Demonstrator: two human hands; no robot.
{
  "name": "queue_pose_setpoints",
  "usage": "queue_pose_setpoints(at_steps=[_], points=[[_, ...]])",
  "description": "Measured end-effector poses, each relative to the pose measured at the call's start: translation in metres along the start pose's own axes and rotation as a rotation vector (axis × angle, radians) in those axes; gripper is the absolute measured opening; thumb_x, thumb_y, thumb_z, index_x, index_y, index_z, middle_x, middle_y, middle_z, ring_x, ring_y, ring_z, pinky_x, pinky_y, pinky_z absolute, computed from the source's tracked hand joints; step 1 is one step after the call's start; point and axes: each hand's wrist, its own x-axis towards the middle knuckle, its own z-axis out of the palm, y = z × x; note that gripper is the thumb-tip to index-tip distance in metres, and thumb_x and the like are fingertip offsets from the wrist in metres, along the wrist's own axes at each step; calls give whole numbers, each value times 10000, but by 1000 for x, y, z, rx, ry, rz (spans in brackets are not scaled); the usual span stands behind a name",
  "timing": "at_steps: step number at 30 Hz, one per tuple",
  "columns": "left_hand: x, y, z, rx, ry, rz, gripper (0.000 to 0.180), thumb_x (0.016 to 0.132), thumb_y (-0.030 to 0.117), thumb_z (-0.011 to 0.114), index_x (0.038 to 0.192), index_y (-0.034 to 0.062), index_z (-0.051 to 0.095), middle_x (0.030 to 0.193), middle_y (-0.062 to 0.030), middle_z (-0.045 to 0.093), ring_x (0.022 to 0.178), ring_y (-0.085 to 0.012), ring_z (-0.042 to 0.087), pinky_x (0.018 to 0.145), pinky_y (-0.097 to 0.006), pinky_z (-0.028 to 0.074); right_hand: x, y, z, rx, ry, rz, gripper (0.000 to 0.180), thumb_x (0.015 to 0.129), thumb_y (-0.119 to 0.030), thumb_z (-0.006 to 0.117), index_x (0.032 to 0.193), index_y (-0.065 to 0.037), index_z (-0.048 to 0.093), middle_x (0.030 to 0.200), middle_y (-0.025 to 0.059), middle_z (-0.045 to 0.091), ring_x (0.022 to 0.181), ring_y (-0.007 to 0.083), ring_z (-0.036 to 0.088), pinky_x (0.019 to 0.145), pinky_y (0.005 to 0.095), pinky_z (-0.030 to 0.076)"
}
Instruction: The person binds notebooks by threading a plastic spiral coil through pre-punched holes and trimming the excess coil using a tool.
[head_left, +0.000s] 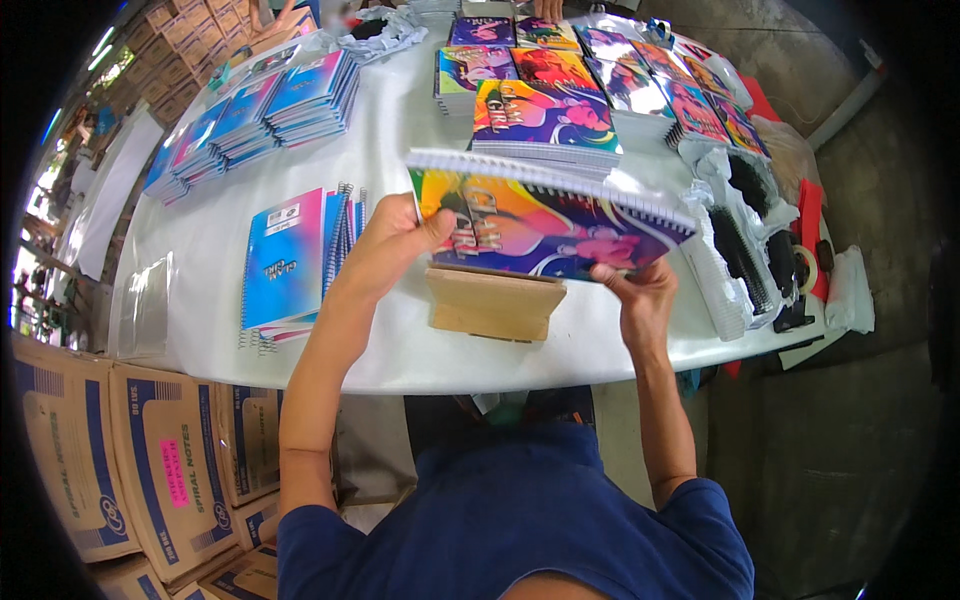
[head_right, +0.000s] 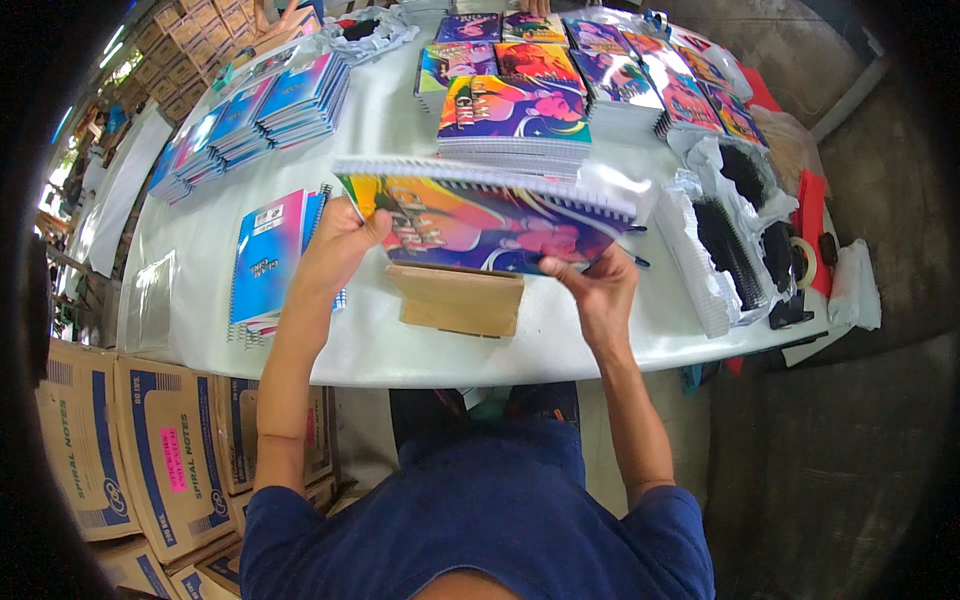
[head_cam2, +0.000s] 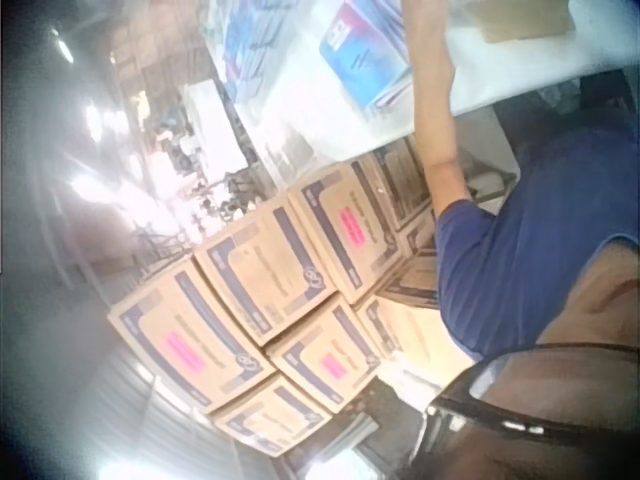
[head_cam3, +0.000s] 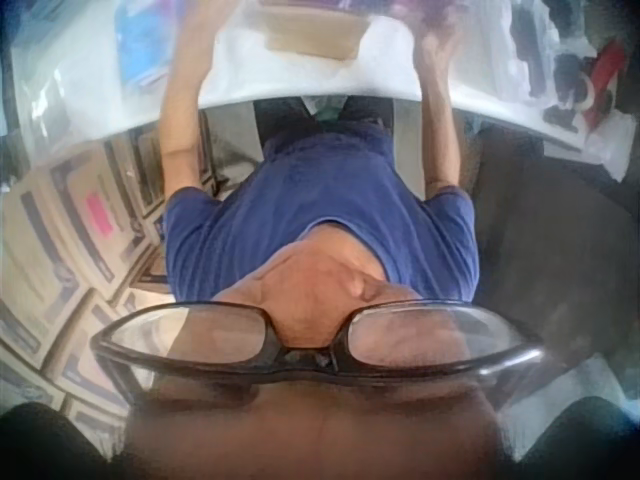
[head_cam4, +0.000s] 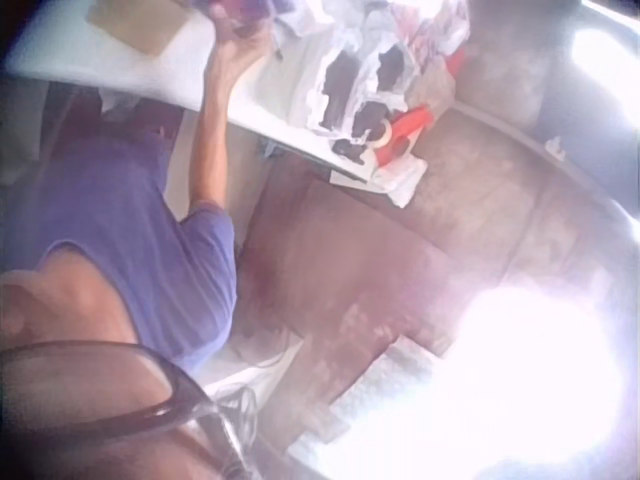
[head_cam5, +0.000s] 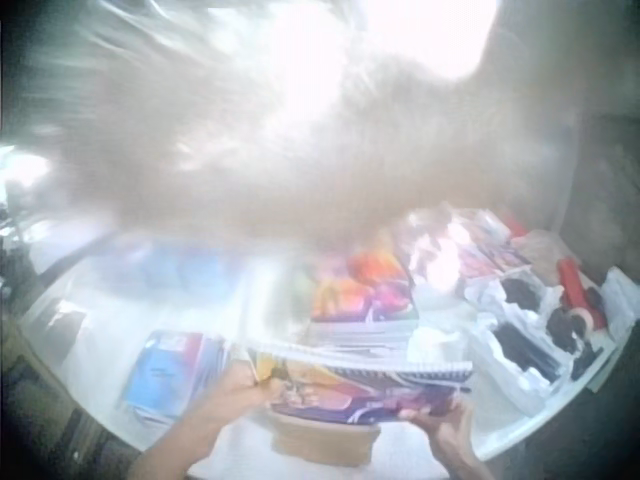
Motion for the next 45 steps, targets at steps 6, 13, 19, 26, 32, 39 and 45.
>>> queue_pose_setpoints(at_steps=[6, 13, 19, 26, 32, 39, 45], points=[[-8, -17, 5, 29, -31, 40, 551, 901, 331, 662, 1307, -23, 543, 1382, -123, 535, 1180, -181, 557, 1005, -334, 444, -10, 32, -14, -111, -116, -170, 230, 817, 25, 732, 1027, -24, 653, 1012, 50, 705, 897, 115, 636, 816, 281, 504], [-8, -32, -9, 70, -117, -110, 446, 929, 226, 656, 1294, -14, 562, 1245, -92, 611, 1109, -138, 548, 983, -301, 409, -12, 62, -22, -365, -236, -158, 315, 788, 53, 726, 1085, -17, 647, 982, 67, 704, 863, 164, 653, 806, 311, 509], [-36, -98, 20, -196, 226, 2, 1175, 713, 623, 755, 1539, 60, 138, 1552, -178, 259, 1432, -252, 258, 1151, -358, 233, -42, 82, -13, -683, -364, 13, 541, 749, 154, 573, 1260, -11, 509, 1285, 225, 520, 1245, 387, 452, 1058, 422, 354], [-46, -88, 12, -96, 358, 124, 1347, 611, 730, 740, 1547, 70, 32, 1575, -205, 163, 1445, -324, 216, 1158, -405, 212, 110, 15, -155, -1091, 338, -301, 237, 790, 102, 516, 954, 1, 654, 876, 170, 677, 848, 321, 652, 768, 425, 506], [-50, -133, 18, -47, 185, 96, 1357, 627, 742, 713, 1543, 70, -28, 1588, -191, 128, 1441, -336, 215, 1159, -412, 197, 158, 89, -245, -1786, 112, 57, 210, 830, -170, 612, 984, -31, 644, 957, 211, 666, 955, 408, 635, 813, 494, 504], [-51, -104, 14, 3, 336, 123, 1294, 678, 747, 678, 1548, 86, -15, 1583, -204, 139, 1448, -336, 200, 1164, -420, 174, 151, 67, -234, -1679, 245, -44, 166, 845, -180, 620, 913, -46, 690, 943, 189, 683, 904, 385, 653, 792, 477, 510], [-48, -84, 23, 41, 357, 135, 1267, 675, 775, 636, 1551, 85, 34, 1571, -192, 200, 1433, -324, 253, 1160, -417, 207, 150, 40, -234, -1655, 278, -324, 176, 861, -186, 634, 830, -29, 707, 887, 204, 681, 849, 389, 665, 726, 477, 515]])
